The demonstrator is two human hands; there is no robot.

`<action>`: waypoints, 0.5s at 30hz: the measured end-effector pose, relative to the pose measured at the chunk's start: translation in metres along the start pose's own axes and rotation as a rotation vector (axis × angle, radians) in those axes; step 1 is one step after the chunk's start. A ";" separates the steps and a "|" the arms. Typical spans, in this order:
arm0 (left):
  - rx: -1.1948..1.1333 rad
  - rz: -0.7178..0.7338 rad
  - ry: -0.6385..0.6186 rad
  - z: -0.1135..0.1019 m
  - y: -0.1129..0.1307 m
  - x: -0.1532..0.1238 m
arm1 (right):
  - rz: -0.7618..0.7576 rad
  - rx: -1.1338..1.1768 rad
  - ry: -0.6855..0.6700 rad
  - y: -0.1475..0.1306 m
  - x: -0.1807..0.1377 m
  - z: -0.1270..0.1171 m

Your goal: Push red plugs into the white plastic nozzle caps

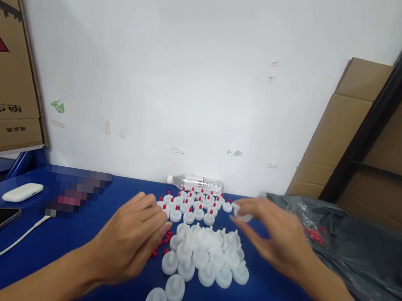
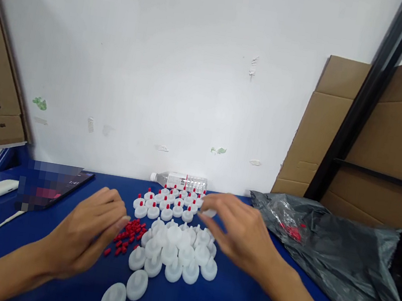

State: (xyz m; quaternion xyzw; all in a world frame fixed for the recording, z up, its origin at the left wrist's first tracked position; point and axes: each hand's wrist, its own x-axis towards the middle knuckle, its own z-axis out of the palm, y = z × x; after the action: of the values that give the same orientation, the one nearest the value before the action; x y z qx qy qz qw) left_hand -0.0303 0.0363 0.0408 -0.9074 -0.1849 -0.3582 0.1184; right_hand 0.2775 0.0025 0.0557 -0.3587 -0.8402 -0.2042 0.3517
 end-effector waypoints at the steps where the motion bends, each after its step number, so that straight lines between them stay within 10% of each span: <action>1: -0.001 -0.026 0.014 -0.001 -0.005 0.000 | 0.087 0.013 0.013 0.009 -0.001 -0.003; 15: 0.011 -0.118 -0.068 0.006 -0.013 -0.003 | 0.405 0.315 -0.124 0.020 -0.002 0.002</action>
State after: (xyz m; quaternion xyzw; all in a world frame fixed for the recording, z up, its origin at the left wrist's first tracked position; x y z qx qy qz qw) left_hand -0.0340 0.0498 0.0353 -0.9059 -0.2440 -0.3325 0.0958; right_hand 0.2928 0.0160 0.0553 -0.4722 -0.7928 0.0259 0.3845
